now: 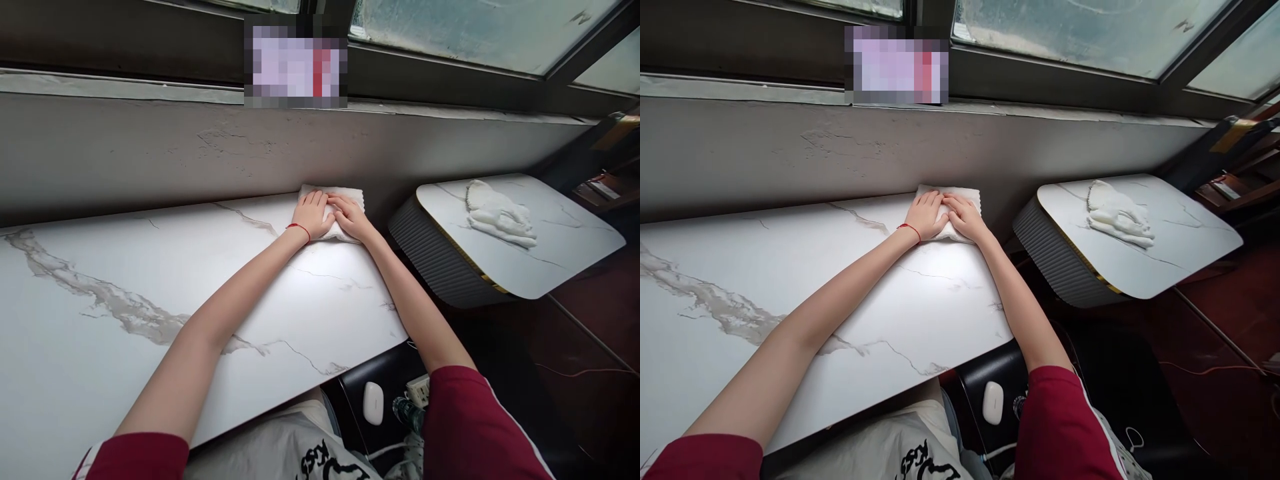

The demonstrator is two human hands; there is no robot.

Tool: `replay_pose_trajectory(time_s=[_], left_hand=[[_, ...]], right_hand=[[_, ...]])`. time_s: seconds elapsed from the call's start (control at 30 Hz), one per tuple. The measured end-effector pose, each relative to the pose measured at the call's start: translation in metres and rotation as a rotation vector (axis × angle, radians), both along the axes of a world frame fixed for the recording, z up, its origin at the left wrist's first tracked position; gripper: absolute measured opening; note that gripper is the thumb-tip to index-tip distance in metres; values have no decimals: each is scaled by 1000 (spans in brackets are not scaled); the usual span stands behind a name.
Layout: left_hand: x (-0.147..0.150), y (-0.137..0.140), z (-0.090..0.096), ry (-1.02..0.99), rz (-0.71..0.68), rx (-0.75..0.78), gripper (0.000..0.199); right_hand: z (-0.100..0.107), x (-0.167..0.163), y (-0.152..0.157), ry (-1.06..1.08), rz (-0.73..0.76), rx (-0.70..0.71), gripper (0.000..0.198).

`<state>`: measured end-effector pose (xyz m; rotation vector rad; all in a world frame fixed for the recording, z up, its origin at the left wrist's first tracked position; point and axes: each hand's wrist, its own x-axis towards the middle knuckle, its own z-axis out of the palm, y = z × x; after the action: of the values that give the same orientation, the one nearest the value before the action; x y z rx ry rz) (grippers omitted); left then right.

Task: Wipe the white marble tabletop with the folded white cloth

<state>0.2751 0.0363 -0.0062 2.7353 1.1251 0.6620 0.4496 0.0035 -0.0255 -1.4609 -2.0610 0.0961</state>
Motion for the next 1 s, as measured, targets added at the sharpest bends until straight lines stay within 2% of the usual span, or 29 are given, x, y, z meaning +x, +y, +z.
replay_pose_trajectory(time_s=[0.23, 0.47, 0.87, 1.0], left_hand=[[-2, -3, -3, -11, -10, 8, 52], [-10, -20, -4, 13, -37, 15, 56], [-23, -79, 1, 71, -165, 34, 59], [-30, -107, -2, 68, -212, 68, 59]], right_hand=[[4, -6, -10, -48, -56, -8, 50], [5, -20, -32, -134, -122, -21, 53], [3, -38, -113, -117, -217, 24, 52], [5, -49, -150, -94, -234, 55, 51]])
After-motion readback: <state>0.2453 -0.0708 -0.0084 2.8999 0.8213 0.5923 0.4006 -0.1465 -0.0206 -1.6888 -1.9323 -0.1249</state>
